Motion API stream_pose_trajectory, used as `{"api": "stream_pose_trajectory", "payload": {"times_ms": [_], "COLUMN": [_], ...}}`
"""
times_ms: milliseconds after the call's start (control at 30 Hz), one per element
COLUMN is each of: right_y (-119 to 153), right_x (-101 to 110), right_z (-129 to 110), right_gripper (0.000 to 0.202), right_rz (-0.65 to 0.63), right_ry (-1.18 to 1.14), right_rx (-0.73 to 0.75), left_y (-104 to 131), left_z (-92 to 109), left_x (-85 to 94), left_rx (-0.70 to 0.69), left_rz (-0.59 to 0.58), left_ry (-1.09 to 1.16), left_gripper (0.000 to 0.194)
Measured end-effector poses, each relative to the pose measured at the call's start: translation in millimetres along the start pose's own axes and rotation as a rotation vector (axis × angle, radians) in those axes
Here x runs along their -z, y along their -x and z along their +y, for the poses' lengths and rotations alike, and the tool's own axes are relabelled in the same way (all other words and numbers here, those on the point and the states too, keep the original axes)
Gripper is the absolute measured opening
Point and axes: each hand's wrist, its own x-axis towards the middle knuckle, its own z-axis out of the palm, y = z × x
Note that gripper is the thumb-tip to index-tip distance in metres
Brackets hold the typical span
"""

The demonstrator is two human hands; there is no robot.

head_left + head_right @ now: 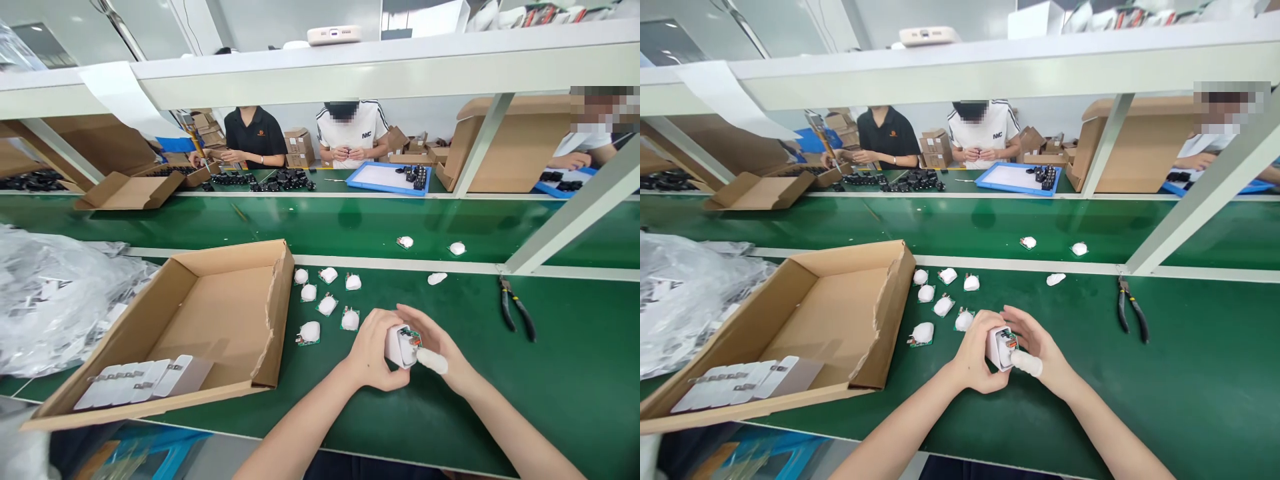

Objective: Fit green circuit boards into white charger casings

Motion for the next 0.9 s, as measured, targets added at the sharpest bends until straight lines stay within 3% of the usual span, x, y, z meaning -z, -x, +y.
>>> {"api": "stream_pose_trajectory", "payload": {"times_ms": [100,167,300,400,667,800,900], "right_y": [-4,-6,-8,-8,-4,-22,-67], "right_x": [-4,-7,-10,-10,-12,7,37], "right_z": [-2,-1,7,14,25,24,16], "right_gripper": [0.065,0.056,0.049,0.052,0.055,0.055,0.054], "right_rz": [-0.092,-0.067,0.066,0.084,0.135,0.136,0.294], "right_ry": [-0.082,-0.089,-0.061,-0.011,0.140,0.216,0.500], "right_rx": [-0.212,-0.275,-0.231,-0.186,-0.103,-0.164,-0.169], "left_y": [0,0,-1,-2,4,12,13], "left_z": [-1,-2,-2,1,4,-8,-15], "left_x": [1.0,1.5,1.6,0.5,-11.0,-16.8,-16.7], "left_rx": [0.028,0.057,0.171,0.291,0.450,0.520,0.541], "left_rz": [-0.036,-0.093,-0.129,-0.093,-0.028,0.034,0.082], "left_ry": [0.035,0.089,0.258,0.311,0.358,0.349,0.165], "left_gripper": [0.066,0.065,0.062,0.041,0.032,0.035,0.049]}}
